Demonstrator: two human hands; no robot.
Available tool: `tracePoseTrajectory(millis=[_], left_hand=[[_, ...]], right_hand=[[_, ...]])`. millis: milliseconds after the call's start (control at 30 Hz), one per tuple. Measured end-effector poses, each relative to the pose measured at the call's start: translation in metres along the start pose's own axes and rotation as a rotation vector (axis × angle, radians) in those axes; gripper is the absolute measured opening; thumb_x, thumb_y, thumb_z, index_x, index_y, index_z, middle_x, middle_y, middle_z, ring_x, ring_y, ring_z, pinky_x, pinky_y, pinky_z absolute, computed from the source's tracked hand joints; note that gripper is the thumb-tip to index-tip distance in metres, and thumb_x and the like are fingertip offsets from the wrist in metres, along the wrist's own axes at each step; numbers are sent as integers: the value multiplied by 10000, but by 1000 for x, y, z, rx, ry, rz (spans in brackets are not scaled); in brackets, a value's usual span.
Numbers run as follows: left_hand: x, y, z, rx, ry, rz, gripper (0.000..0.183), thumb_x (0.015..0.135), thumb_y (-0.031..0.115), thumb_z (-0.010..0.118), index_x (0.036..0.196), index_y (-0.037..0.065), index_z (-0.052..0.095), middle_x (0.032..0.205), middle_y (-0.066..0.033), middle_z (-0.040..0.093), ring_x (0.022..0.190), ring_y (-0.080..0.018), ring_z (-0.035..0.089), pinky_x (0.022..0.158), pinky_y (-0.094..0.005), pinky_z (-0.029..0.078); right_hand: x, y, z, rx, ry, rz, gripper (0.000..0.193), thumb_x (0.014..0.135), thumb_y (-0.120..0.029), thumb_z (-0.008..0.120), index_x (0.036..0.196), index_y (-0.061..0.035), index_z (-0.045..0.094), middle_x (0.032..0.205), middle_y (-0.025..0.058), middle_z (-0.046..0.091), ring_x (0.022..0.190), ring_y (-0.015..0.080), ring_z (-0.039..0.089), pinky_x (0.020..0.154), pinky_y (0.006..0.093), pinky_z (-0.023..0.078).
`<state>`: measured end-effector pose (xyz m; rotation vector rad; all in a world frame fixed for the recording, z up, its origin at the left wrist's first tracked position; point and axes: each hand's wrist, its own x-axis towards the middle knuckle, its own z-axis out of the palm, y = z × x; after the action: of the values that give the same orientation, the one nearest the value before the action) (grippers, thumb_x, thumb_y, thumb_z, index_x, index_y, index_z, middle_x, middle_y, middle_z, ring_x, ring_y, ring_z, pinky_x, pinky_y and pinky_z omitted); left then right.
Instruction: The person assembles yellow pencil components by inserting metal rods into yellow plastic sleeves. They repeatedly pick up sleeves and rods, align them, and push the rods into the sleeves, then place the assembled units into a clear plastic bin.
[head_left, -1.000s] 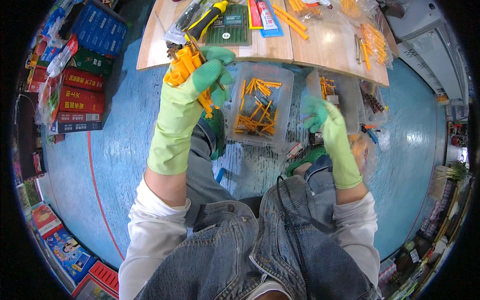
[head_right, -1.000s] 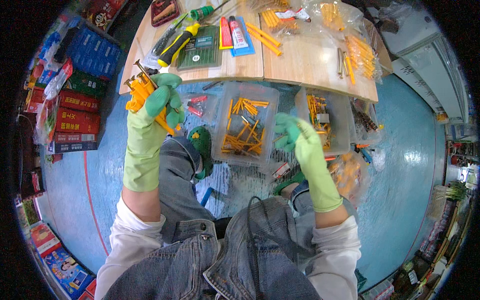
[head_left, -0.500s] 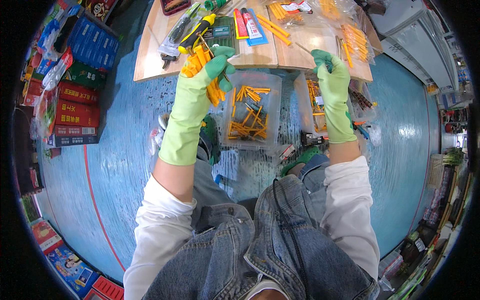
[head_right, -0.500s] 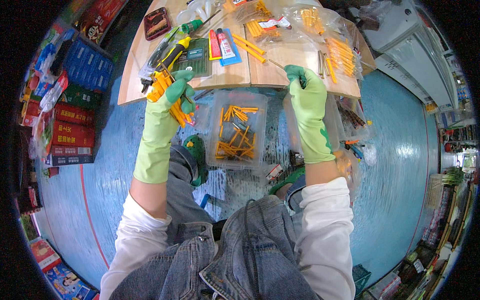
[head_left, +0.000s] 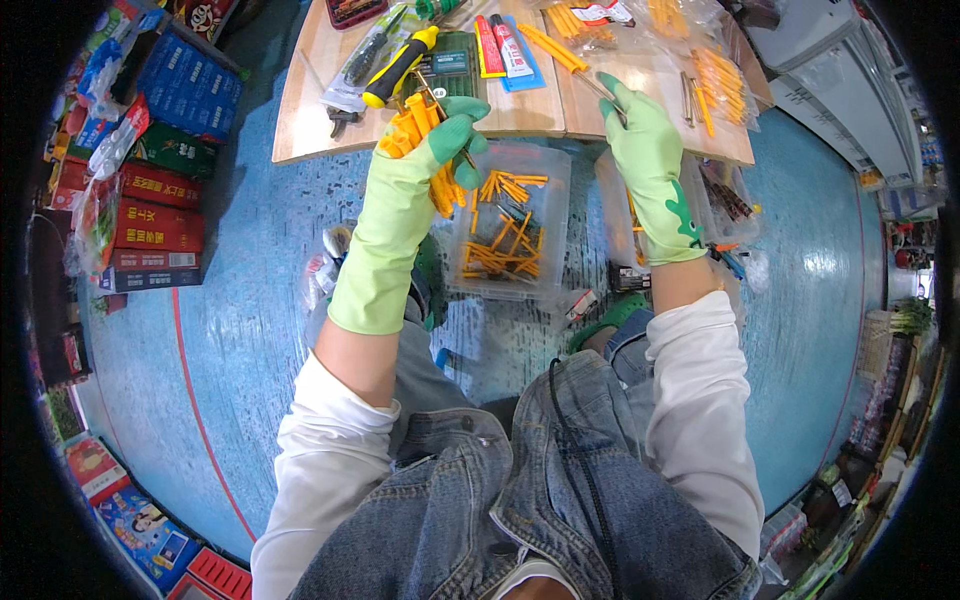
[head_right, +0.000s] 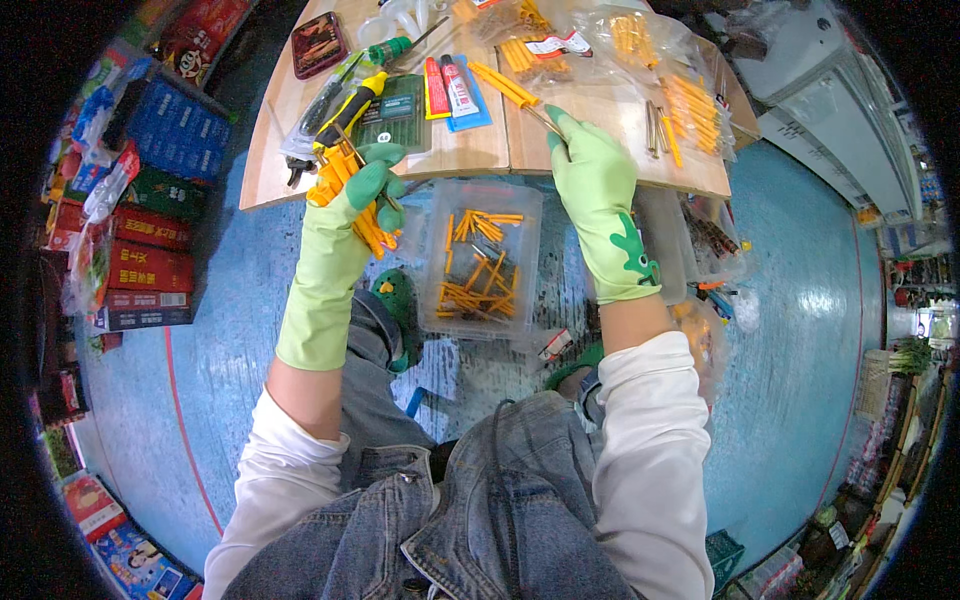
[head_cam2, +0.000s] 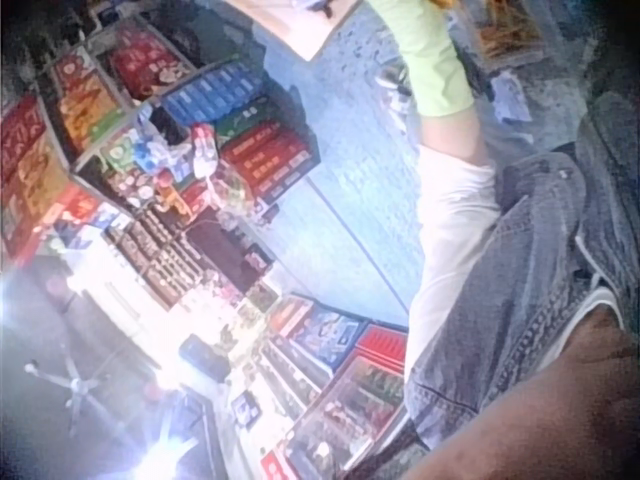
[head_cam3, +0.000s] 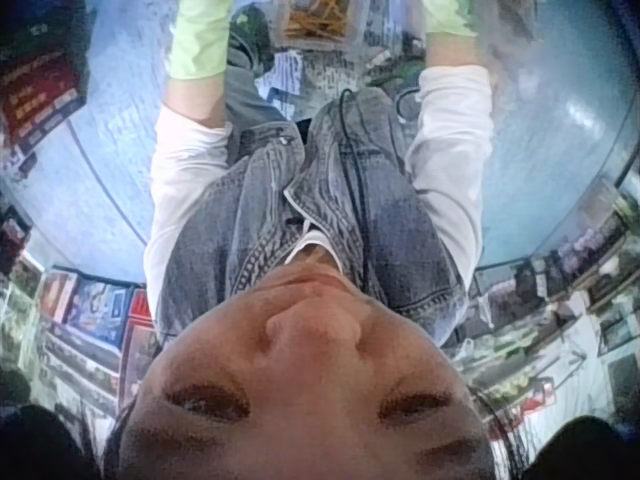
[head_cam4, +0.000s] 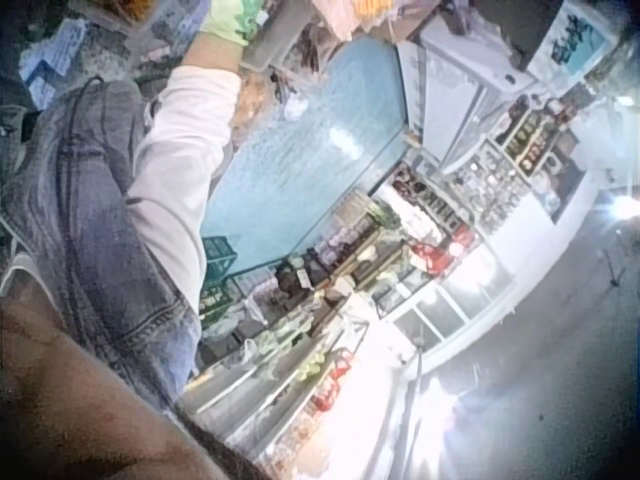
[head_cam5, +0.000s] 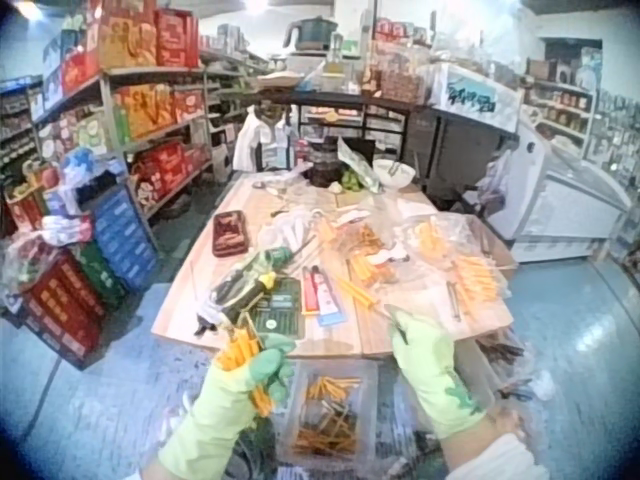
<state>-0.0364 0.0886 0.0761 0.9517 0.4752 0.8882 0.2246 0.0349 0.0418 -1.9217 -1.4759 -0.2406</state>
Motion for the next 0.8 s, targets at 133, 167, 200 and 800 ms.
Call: tracePoseTrajectory(millis=[133, 167, 200, 800], left_hand=[[1, -2, 1, -1, 12, -13, 297, 860, 175, 633, 1100, 5, 588, 838, -47, 623, 693, -102, 576, 565, -215, 462], [1, -3, 2, -1, 21, -17, 298, 860, 176, 635, 1100, 6, 588, 837, -46, 623, 692, -101, 576, 565, -214, 462], [1, -3, 3, -23, 39, -9, 303, 856, 178, 645, 1101, 9, 590, 851, -46, 628, 701, -98, 579, 571, -217, 468], [6, -12, -1, -28, 78, 15, 310, 854, 185, 642, 1097, 0, 592, 843, -59, 634, 634, -109, 571, 558, -231, 469]], right_hand=[[15, 2, 3, -258, -50, -199, 237, 804, -159, 593, 1028, -124, 660, 757, 103, 623, 743, 299, 608, 641, 420, 471], [19, 2, 6, -301, -55, -228, 234, 803, -162, 589, 1023, -128, 659, 754, 109, 621, 740, 305, 608, 641, 431, 469], [21, 2, 10, -293, -58, -184, 221, 808, -167, 586, 1011, -126, 661, 761, 116, 624, 741, 313, 610, 645, 435, 471], [4, 6, 11, 277, 89, 83, 194, 870, -132, 562, 1004, -32, 661, 877, 185, 657, 811, 339, 632, 710, 347, 491]])
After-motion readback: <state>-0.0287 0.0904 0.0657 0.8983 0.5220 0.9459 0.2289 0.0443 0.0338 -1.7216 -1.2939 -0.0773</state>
